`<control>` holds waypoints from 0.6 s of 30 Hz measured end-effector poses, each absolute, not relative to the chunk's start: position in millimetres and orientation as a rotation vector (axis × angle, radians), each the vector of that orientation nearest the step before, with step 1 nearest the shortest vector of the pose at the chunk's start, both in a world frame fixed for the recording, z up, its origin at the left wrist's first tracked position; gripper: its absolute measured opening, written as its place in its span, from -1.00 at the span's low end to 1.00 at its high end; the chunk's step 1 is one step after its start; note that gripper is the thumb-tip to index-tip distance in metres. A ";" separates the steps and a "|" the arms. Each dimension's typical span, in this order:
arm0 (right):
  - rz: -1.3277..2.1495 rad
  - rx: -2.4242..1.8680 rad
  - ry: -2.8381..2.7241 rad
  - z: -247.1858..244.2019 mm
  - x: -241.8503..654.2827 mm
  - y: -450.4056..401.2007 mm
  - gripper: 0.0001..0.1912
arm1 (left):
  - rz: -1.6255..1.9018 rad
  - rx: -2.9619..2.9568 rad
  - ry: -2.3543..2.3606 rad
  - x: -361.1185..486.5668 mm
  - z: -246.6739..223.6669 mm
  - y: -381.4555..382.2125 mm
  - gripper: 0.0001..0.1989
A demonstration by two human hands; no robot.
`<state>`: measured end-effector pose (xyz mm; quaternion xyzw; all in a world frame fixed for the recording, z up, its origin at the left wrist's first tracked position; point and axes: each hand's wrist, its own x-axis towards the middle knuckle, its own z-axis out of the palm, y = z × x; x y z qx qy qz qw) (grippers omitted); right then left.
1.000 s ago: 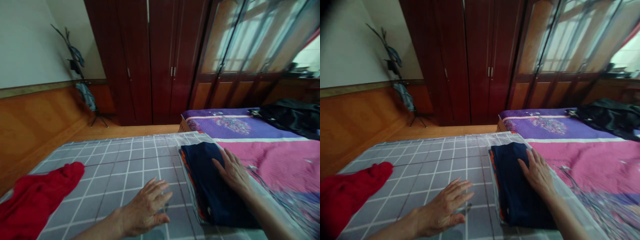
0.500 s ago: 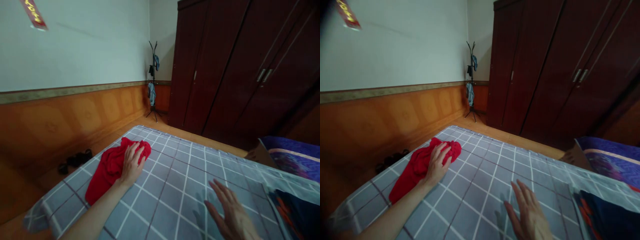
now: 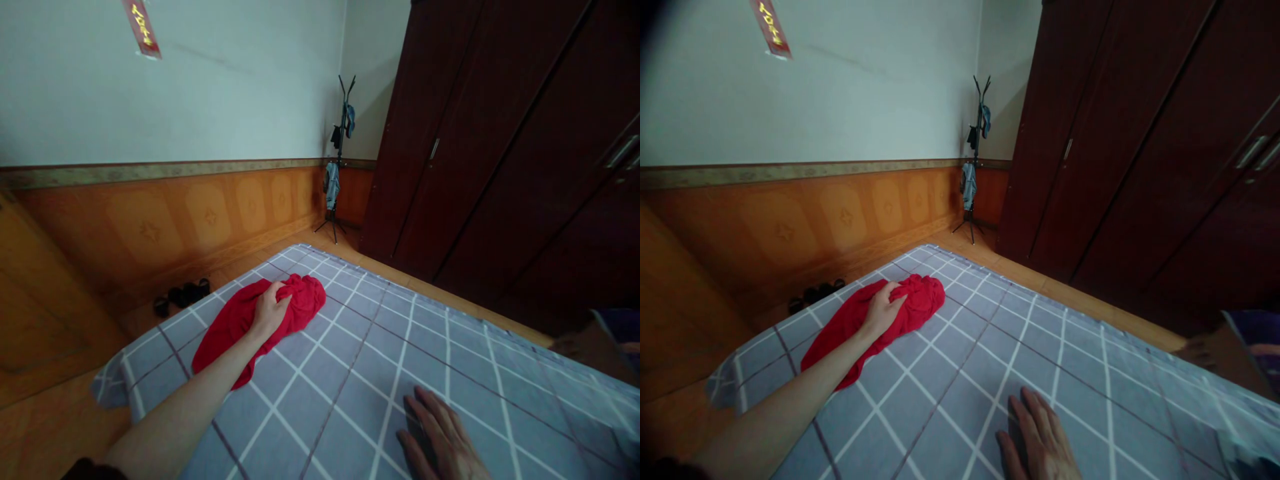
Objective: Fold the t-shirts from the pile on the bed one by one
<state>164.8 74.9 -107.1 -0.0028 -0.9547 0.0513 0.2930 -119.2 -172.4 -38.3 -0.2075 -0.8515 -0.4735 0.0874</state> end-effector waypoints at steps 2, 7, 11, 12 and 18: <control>0.191 -0.060 -2.548 -104.1 164.4 69.6 -0.57 | -1.541 -0.882 -2.556 -87.0 -29.1 -160.9 -0.86; 0.514 -0.148 -2.506 -87.6 163.7 56.2 -0.56 | -1.944 -2.048 -2.460 -13.4 -13.6 -142.8 -0.86; 0.861 -0.375 -2.434 -80.3 162.3 52.3 -0.62 | -1.984 -1.770 -2.434 -20.9 -12.2 -148.5 -0.83; 0.954 -0.441 -2.387 -80.1 161.9 52.2 -0.57 | -1.985 -1.669 -2.441 -28.7 -12.2 -151.1 -0.81; 1.486 -0.518 -2.040 -69.7 159.8 49.9 -0.24 | -1.661 -1.800 -2.530 -41.7 -15.4 -154.8 -0.62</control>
